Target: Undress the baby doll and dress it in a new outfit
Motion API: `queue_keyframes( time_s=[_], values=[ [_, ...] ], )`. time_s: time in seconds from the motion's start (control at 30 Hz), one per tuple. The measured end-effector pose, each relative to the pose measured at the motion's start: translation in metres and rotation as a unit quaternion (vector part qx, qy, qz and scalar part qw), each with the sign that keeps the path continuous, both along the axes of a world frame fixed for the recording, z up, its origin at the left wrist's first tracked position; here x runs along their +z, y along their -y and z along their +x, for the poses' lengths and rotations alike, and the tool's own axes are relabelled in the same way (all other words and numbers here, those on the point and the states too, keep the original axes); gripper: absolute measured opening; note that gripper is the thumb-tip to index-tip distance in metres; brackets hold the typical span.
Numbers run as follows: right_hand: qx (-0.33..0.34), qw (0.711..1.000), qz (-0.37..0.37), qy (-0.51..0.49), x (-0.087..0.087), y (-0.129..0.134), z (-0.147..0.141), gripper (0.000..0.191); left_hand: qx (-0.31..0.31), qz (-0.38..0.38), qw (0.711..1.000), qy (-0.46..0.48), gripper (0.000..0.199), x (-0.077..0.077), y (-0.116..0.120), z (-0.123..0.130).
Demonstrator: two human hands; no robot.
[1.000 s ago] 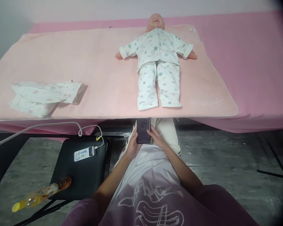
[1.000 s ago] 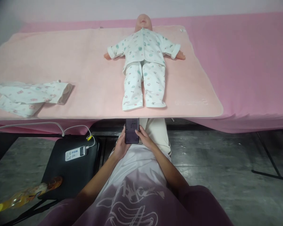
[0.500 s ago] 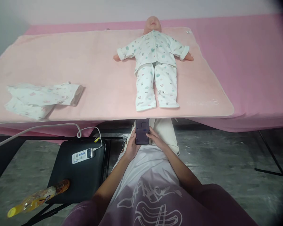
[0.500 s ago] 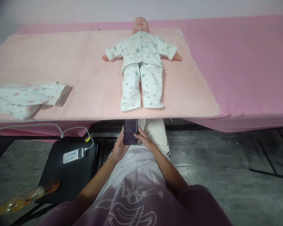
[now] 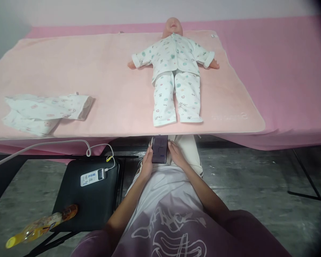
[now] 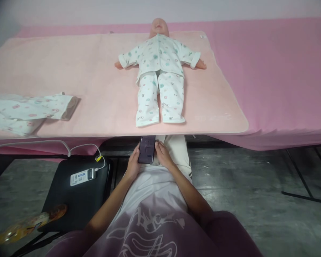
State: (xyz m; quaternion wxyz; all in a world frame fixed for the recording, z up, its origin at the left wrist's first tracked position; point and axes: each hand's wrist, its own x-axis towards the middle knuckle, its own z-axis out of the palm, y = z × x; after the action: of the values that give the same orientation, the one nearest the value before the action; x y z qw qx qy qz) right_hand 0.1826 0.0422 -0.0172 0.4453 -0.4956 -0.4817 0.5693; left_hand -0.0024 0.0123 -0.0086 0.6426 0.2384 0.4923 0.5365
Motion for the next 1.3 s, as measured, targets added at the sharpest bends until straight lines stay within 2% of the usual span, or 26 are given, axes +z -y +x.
queue_keyframes(
  time_s=[0.07, 0.13, 0.23, 0.37, 0.43, 0.53, 0.6, 0.8, 0.97, 1.1, 1.3],
  values=[
    [-0.016, 0.999, 0.007, 0.035, 0.0, -0.006, -0.002, 0.078, 0.009, 0.02, 0.997, -0.073, 0.05, -0.001, -0.006, -0.001],
    [-0.031, 0.997, 0.01, 0.069, -0.001, -0.011, -0.005, 0.08, -0.012, 0.04, 0.992, -0.122, 0.052, -0.002, -0.012, -0.001],
    [-0.062, 0.991, 0.011, 0.114, -0.006, -0.014, -0.01, 0.082, -0.047, 0.059, 0.986, -0.15, 0.05, -0.003, -0.023, -0.001],
    [-0.096, 0.99, 0.011, 0.106, -0.012, -0.013, -0.013, 0.075, -0.028, 0.051, 0.986, -0.157, 0.046, -0.005, -0.029, 0.0],
    [-0.1, 0.989, 0.015, 0.111, -0.013, -0.011, -0.013, 0.073, -0.043, 0.052, 0.974, -0.215, 0.052, -0.005, -0.03, 0.0],
    [-0.105, 0.985, 0.027, 0.133, -0.015, -0.009, -0.011, 0.07, -0.087, 0.052, 0.942, -0.321, 0.067, -0.008, -0.028, -0.003],
    [-0.112, 0.984, 0.034, 0.137, -0.016, -0.008, -0.01, 0.066, -0.097, 0.054, 0.931, -0.348, 0.073, -0.012, -0.029, -0.004],
    [-0.121, 0.985, 0.027, 0.115, -0.02, -0.007, -0.007, 0.06, -0.058, 0.056, 0.949, -0.306, 0.078, -0.032, -0.039, -0.004],
    [-0.113, 0.989, 0.023, 0.094, -0.024, -0.007, -0.004, 0.06, -0.064, 0.086, 0.957, -0.27, 0.077, -0.044, -0.043, -0.01],
    [-0.121, 0.99, 0.013, 0.076, -0.028, -0.004, -0.002, 0.066, -0.09, 0.092, 0.962, -0.243, 0.073, -0.043, -0.04, -0.019],
    [-0.114, 0.993, 0.003, 0.028, -0.028, -0.001, 0.0, 0.067, -0.076, 0.092, 0.957, -0.265, 0.068, -0.031, -0.039, -0.019]
  ],
)
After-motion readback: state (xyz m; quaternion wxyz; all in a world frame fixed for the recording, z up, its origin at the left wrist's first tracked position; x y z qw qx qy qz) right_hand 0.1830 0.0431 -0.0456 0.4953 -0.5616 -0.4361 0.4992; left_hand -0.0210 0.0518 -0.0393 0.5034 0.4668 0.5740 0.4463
